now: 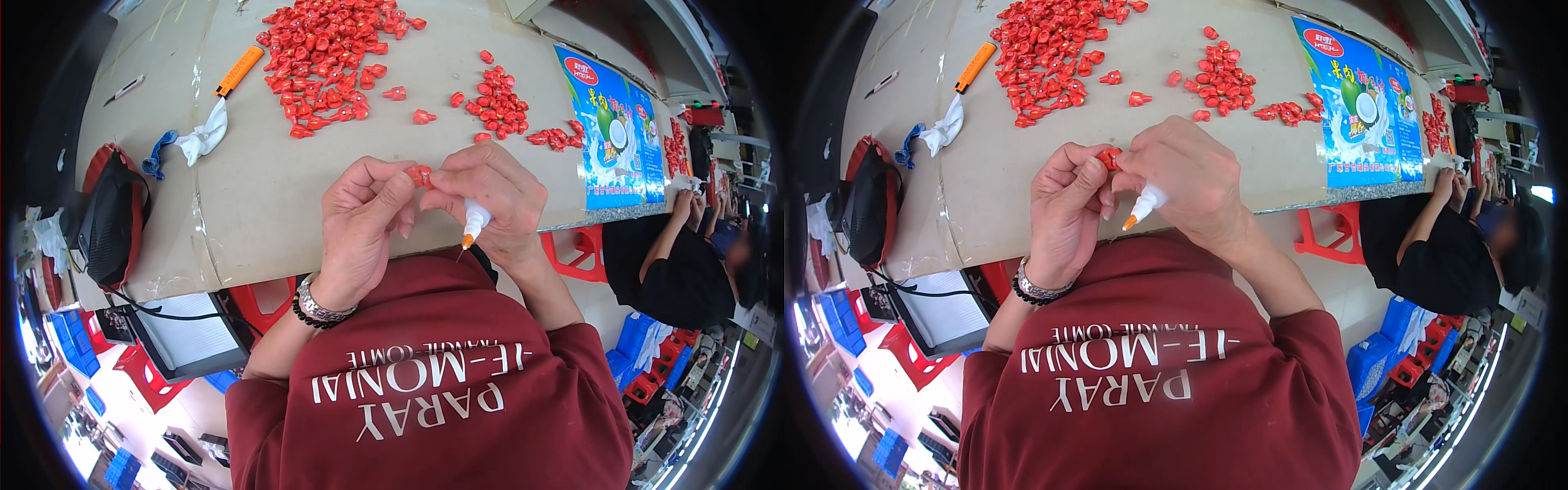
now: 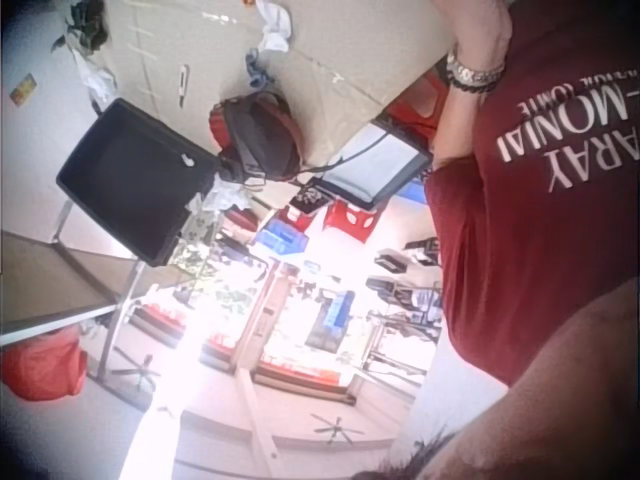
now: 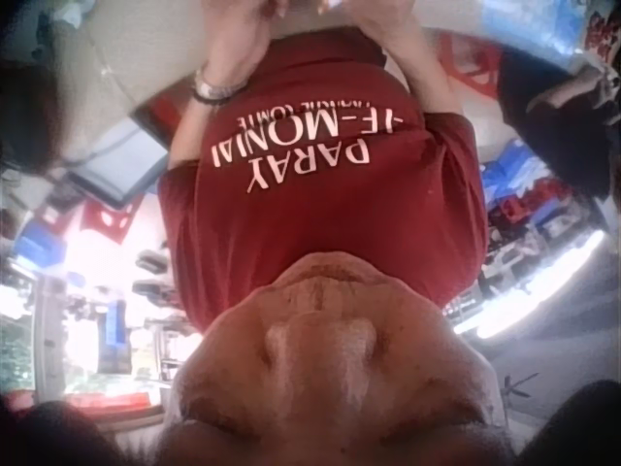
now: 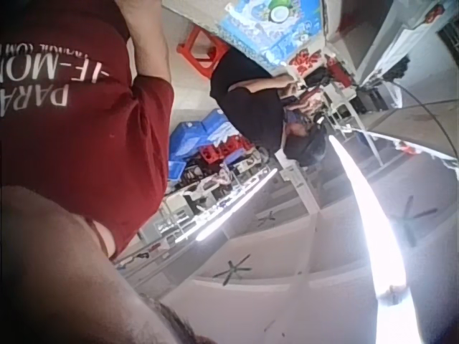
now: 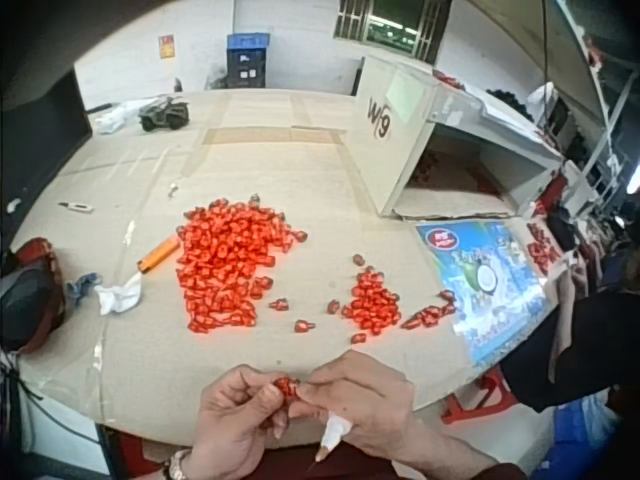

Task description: The person repeatedly picks small red capsule candies from a pile on a table, uses a small white squeeze bottle to fill each capsule with a liquid, and then closes the capsule. The filled capsules are placed back on the table. The process is repeated continuously throughout the clip.

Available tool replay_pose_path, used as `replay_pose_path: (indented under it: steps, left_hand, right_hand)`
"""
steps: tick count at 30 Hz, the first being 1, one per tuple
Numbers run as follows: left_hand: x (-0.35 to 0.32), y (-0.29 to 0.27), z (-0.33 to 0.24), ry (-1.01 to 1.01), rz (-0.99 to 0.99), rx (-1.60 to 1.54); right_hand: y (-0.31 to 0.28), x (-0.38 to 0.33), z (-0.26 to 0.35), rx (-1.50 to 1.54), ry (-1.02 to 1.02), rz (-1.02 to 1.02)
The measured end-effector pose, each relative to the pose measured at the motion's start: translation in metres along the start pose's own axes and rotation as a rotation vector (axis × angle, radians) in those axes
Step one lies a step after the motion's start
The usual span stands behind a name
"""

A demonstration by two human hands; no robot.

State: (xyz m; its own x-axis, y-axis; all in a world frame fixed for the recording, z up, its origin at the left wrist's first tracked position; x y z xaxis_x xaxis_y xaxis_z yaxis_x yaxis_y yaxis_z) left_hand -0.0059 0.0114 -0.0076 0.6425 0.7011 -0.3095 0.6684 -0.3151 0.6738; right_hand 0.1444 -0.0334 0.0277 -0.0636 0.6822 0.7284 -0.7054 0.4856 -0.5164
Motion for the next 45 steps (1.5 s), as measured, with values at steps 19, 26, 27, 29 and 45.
replay_pose_path:
  steps: [19,26,27,29,45]
  left_hand:
    - [-0.003,0.001,0.006,0.163,-0.029,0.171]
    - [-0.003,0.003,0.006,0.187,-0.037,0.199]
    - [-0.003,0.003,0.006,0.19,-0.038,0.203]
    - [-0.003,0.005,0.006,0.193,-0.05,0.204]
    - [-0.004,0.005,0.005,0.221,-0.075,0.249]
  right_hand:
    - [-0.002,-0.012,-0.005,0.212,0.089,0.036]
    - [0.0,-0.015,-0.006,0.206,0.067,0.004]
    - [0.0,-0.016,-0.007,0.208,0.069,0.003]
    - [0.001,-0.016,-0.007,0.208,0.063,-0.003]
    - [0.004,-0.017,-0.006,0.197,0.056,-0.018]
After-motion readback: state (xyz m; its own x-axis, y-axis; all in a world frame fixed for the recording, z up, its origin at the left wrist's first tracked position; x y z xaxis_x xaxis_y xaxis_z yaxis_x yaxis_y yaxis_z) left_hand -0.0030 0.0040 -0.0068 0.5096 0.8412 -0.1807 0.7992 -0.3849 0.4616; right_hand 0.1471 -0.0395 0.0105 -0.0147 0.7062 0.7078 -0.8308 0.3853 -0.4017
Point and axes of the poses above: each hand's wrist, its own x-axis towards the middle knuckle, its own y-axis out of the palm, z = x × y, the point moved 1 cm from there along x, towards the middle knuckle, and after that the axes turned 8 degrees about -y, right-handed, at the moved point
